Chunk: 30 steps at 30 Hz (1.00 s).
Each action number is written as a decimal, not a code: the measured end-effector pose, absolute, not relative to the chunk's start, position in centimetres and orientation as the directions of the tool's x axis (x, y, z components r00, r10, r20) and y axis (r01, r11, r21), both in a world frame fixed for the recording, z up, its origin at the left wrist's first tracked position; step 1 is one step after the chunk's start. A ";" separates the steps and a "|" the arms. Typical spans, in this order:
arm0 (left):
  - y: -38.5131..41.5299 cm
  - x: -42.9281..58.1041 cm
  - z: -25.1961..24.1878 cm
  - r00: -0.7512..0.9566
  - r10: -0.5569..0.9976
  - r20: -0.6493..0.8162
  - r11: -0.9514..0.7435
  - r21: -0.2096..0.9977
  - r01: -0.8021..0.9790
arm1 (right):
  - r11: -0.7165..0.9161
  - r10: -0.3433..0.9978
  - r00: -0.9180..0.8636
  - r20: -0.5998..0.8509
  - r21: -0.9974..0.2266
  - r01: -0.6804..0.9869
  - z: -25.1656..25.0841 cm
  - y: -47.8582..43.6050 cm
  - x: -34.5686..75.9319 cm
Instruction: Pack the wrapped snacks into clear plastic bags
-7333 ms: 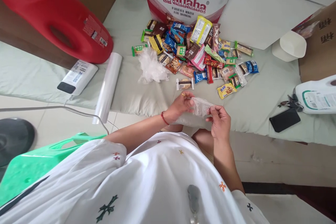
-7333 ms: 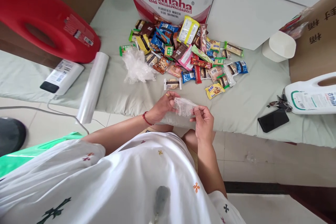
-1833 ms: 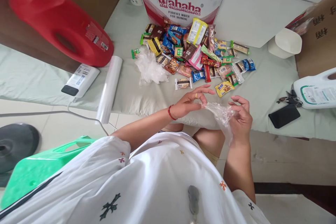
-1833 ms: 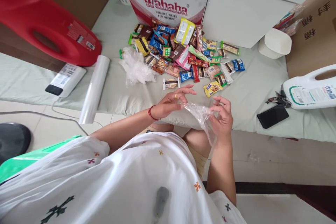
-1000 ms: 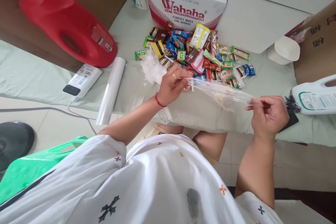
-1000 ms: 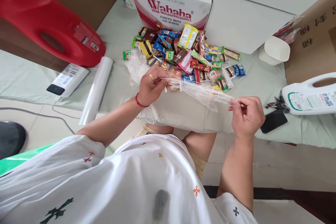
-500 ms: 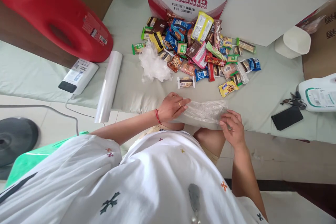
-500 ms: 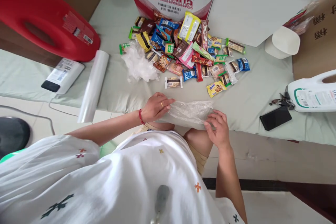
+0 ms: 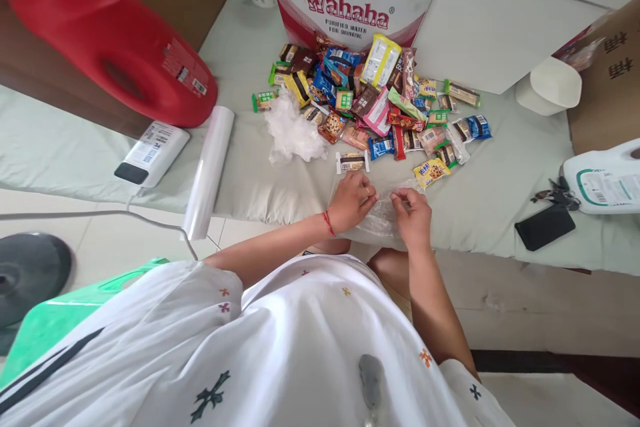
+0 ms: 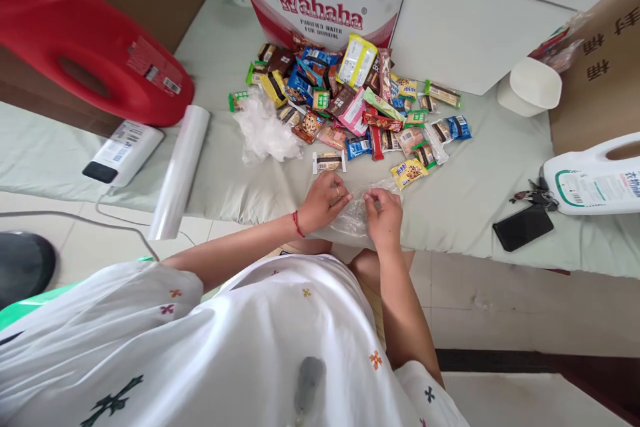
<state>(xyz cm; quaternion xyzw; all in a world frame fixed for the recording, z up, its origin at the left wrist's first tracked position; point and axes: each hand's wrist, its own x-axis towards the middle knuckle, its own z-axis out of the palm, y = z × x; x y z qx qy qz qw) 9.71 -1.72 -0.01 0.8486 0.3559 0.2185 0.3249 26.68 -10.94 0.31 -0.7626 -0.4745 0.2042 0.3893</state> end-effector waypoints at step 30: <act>-0.3 7.2 0.0 0.304 0.952 -0.037 -0.104 0.894 0.435 | 0.013 0.979 0.092 0.184 -0.502 0.865 5.7 -11.2 28.9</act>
